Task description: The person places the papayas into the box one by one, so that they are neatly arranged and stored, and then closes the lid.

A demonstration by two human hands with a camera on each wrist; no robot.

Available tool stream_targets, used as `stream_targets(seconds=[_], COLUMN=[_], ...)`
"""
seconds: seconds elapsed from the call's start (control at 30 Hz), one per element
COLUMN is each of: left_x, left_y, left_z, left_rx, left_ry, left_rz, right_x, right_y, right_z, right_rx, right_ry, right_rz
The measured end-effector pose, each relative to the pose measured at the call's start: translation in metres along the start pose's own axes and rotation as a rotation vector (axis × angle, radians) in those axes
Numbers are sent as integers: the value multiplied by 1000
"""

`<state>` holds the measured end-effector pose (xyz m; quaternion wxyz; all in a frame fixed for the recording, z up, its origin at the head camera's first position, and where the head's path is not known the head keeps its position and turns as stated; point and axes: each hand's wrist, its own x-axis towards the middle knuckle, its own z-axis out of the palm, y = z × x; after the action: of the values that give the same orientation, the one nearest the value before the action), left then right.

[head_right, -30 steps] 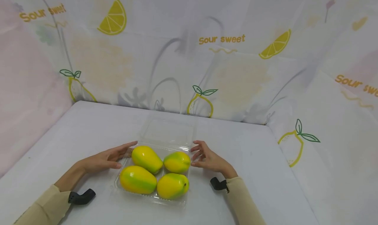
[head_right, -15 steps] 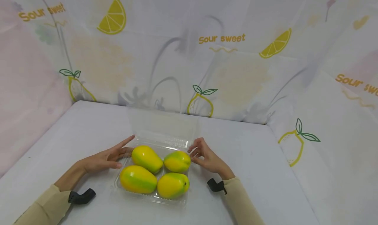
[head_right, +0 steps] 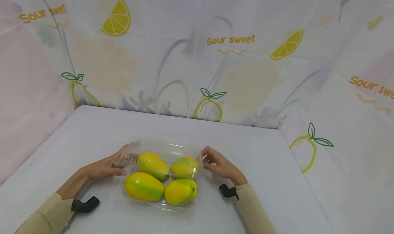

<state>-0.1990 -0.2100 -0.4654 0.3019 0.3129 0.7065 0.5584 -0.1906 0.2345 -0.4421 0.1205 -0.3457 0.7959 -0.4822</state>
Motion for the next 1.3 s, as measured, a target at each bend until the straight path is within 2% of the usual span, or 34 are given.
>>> stream_targets(seconds=[0.17,0.37,0.53,0.67,0.93,1.07,1.3], left_x=[2,3,3,2,4,6,4], left_y=[-3,-2,1,1,5,6,7], left_z=[-3,-3,-1,0,3,4,6], left_rx=[-79,-82,-42,20,73,54,95], left_ry=[-56,-40,-10,18,34,35,63], left_rz=[71,46,35,17,4,-14,-58], right_x=[-2,-5,-7,-6,-5,-4,-4], right_y=[5,-1,-6,-7,-15,-23,-31], right_z=[-2,-5,-8,-9,-7,-5,-2], right_rx=[72,144,173,185,231,258,232], right_ry=[-61,-134,-247,-314,-354,-389,-380], right_rz=[47,192,229,230,193,178,174])
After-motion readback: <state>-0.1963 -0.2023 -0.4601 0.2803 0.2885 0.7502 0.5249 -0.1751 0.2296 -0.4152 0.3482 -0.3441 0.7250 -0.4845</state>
